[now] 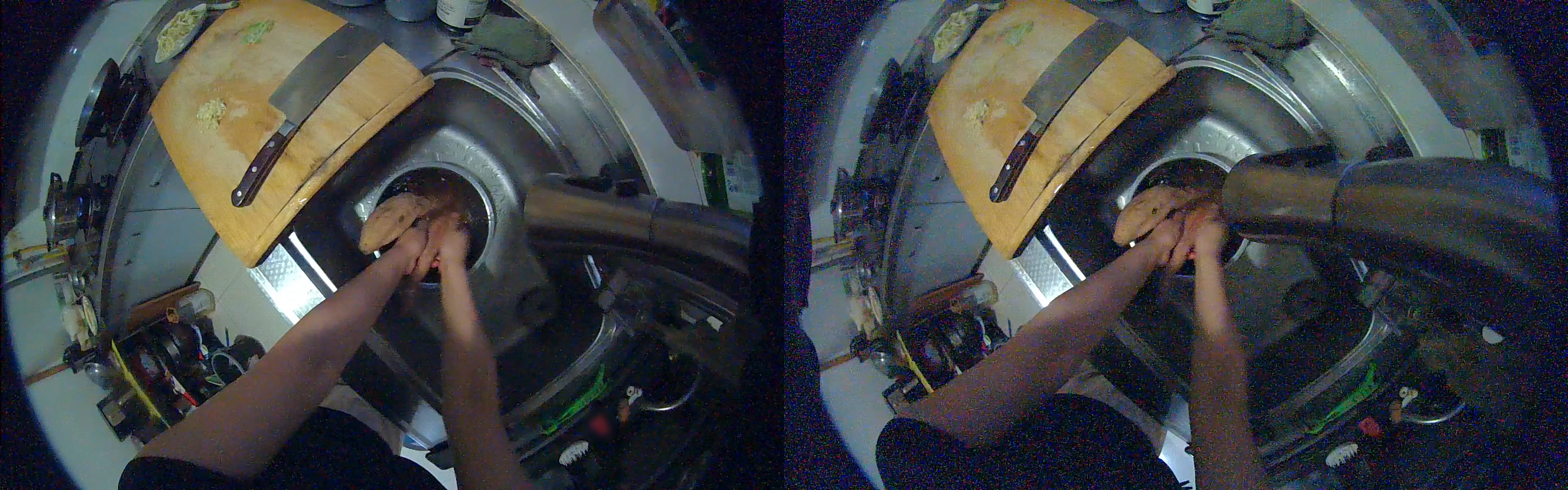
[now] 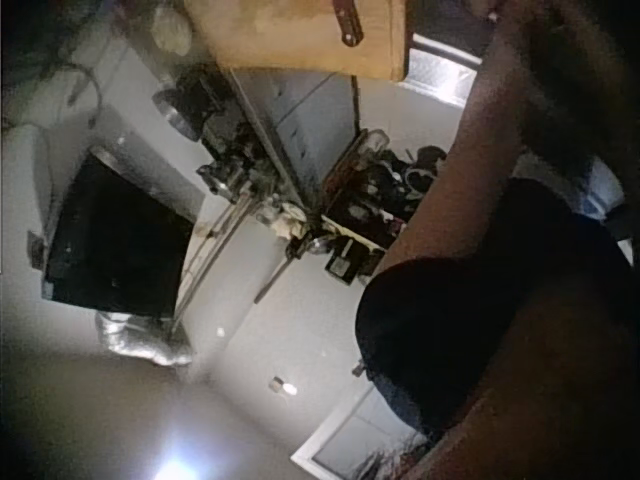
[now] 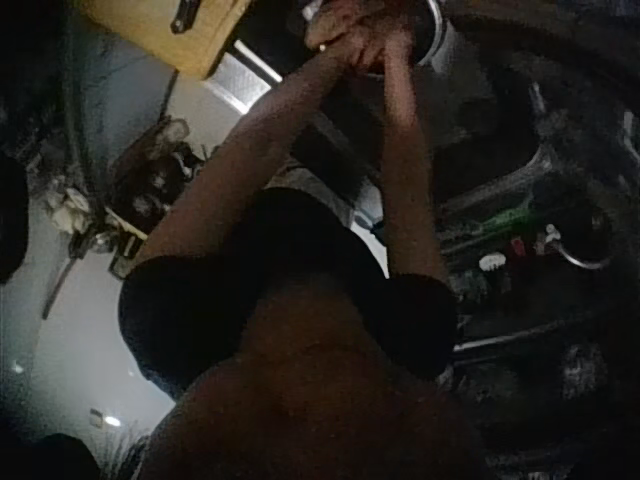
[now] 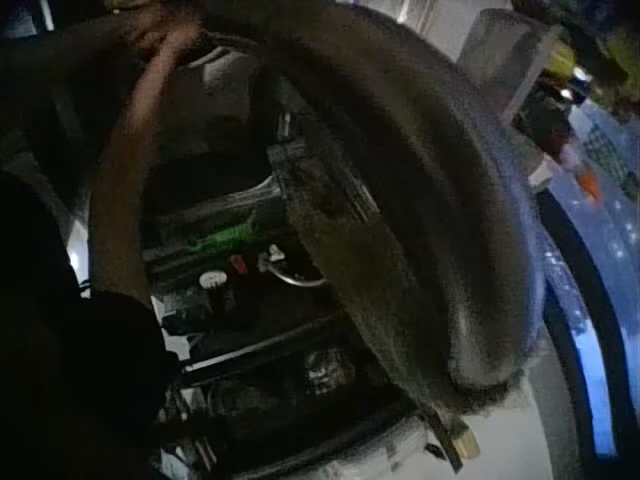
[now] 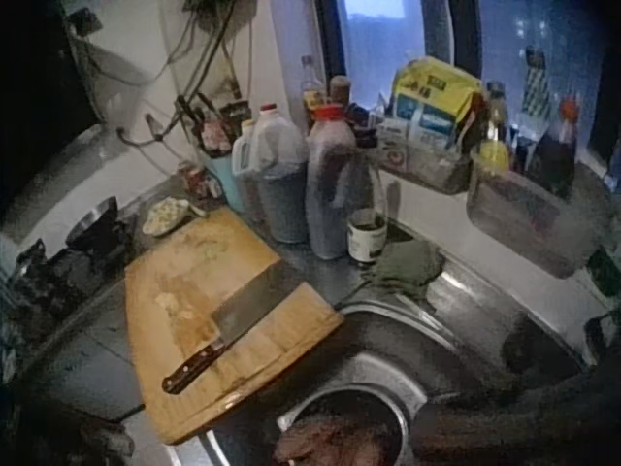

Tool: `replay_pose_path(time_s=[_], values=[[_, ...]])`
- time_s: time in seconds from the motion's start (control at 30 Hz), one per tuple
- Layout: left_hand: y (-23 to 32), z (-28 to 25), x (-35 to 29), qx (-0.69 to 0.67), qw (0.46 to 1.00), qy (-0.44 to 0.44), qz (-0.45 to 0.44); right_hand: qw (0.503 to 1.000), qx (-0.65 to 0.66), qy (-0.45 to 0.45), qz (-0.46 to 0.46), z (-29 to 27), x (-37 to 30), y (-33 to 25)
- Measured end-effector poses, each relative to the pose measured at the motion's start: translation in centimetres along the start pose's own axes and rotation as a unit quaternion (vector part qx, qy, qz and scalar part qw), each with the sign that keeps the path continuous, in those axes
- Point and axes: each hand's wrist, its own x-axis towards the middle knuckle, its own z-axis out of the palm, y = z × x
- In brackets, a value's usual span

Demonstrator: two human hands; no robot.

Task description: The person stirs a yellow liquid in a pot on the stove using a ladle, then covers the pot with a lid. The person then moves to the sink and washes a sweet potato under running water, peeling off the skin by hand.

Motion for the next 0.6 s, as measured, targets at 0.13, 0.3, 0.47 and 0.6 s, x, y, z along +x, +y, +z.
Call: replay_pose_path(time_s=[0.13,0.3,0.47,0.6], values=[[-0.5,-0.6,0.2,0.052,0.951,-0.081,0.295,0.999,-0.037,-0.007,-0.036,0.8,-3.3,-1.3],[2.0,1.7,-2.0,-0.164,0.975,-0.105,-0.105,0.958,-0.279,-0.024,-0.066,-0.1,0.2,-1.3],[-1.7,-0.7,1.7,-0.096,0.983,-0.147,-0.046,0.96,-0.269,-0.08,0.024,-1.1,2.7,-2.6],[0.4,1.4,0.0,-0.043,0.994,-0.044,-0.091,0.99,-0.1,0.02,0.101,-1.8,2.2,-0.6]])
